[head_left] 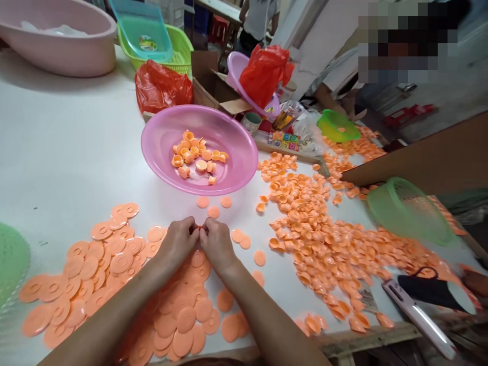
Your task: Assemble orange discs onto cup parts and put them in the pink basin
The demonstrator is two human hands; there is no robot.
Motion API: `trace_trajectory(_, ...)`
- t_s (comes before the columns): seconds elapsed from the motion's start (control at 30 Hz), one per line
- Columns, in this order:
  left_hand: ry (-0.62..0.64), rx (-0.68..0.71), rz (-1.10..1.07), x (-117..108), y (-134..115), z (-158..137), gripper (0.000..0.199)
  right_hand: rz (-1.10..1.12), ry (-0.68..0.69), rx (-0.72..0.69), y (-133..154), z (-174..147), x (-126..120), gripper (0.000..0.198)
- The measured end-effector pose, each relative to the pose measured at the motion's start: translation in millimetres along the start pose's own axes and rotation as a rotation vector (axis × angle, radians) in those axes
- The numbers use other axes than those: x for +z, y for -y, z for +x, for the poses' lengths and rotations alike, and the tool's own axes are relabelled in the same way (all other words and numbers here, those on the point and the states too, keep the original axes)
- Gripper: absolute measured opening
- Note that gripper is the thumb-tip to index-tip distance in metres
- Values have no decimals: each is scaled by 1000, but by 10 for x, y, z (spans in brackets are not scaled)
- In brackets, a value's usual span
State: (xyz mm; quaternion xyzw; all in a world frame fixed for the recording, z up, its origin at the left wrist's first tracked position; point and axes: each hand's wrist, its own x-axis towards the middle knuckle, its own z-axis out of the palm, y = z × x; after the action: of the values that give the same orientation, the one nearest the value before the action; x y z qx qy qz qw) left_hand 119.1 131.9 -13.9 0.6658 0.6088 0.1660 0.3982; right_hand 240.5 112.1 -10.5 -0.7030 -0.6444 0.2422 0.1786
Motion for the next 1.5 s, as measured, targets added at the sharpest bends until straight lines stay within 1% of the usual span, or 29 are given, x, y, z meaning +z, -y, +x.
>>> trace_trajectory(0.07,-37,45,44,-27,-28,-92,16,96,77,-36,-130,61,-101,15)
trace_trajectory(0.1,-55,66,40,-73,-69,-140,17,147,83,-46,-237,108,-200,15)
trace_trajectory(0.13,-79,88,12,-146,-131,-183,18,172,36,-36,-365,160,-328,16)
trace_trajectory(0.17,-122,112,-31,-247,-213,-212,18,177,-50,-6,-510,215,-473,18)
trace_trajectory(0.2,-189,138,-77,-375,-315,-215,18,140,-205,50,-663,268,-622,19)
trace_trajectory(0.23,-274,166,-118,-522,-430,-184,17,63,-352,117,-815,321,-761,21)
trace_trajectory(0.3,-473,202,-142,-843,-667,-15,14,16,-438,185,-1082,414,-968,26)
trace_trajectory(0.33,-534,222,-152,-995,-771,105,12,8,-445,204,-1184,449,-1027,27)
trace_trajectory(0.4,-573,227,-167,-1228,-909,324,10,18,-430,214,-1314,482,-1065,23)
trace_trajectory(0.47,-555,262,-134,-1307,-925,400,16,36,-422,208,-1357,453,-1035,18)
trace_trajectory(0.5,-507,295,-99,-1277,-880,365,15,52,-416,203,-1351,413,-1008,16)
trace_trajectory(0.53,-419,334,-56,-1202,-802,286,12,71,-407,197,-1327,358,-975,15)
trace_trajectory(0.6,-143,401,45,-943,-571,47,9,117,-366,183,-1223,205,-895,14)
trace_trajectory(0.63,10,420,102,-780,-437,-81,10,166,-319,179,-1143,112,-843,15)
trace_trajectory(0.67,112,436,171,-611,-307,-196,11,241,-250,180,-1045,13,-782,15)
trace_trajectory(0.73,208,459,311,-298,-96,-347,13,456,-62,193,-819,-189,-632,14)
trace_trajectory(0.77,209,468,364,-174,-27,-375,13,577,42,199,-707,-282,-547,14)
trace_trajectory(0.83,148,456,421,-24,44,-356,12,746,205,195,-533,-425,-383,14)
trace_trajectory(0.87,95,440,426,2,55,-327,12,785,242,191,-483,-470,-318,14)
trace_trajectory(0.9,41,424,421,2,58,-297,13,802,246,195,-462,-498,-273,12)
trace_trajectory(0.97,-9,422,394,-42,61,-269,14,809,195,234,-486,-514,-249,10)
trace_trajectory(1.0,0,442,377,-65,66,-277,14,810,164,258,-517,-513,-267,10)
trace_trajectory(1.07,58,504,344,-76,77,-330,11,794,136,279,-574,-515,-332,12)
trace_trajectory(1.13,105,540,320,-17,71,-404,13,727,112,262,-597,-537,-390,12)
trace_trajectory(1.23,125,521,307,154,7,-484,22,598,21,232,-591,-598,-406,7)
trace_trajectory(1.3,112,494,322,246,-43,-515,14,570,-20,241,-595,-642,-396,5)
trace_trajectory(1.37,89,487,348,273,-60,-553,3,584,-28,267,-606,-681,-400,5)
trace_trajectory(1.43,55,479,371,237,-31,-605,3,595,-18,276,-598,-713,-412,7)
trace_trajectory(1.5,31,456,374,177,31,-660,1,571,-6,254,-554,-732,-403,8)
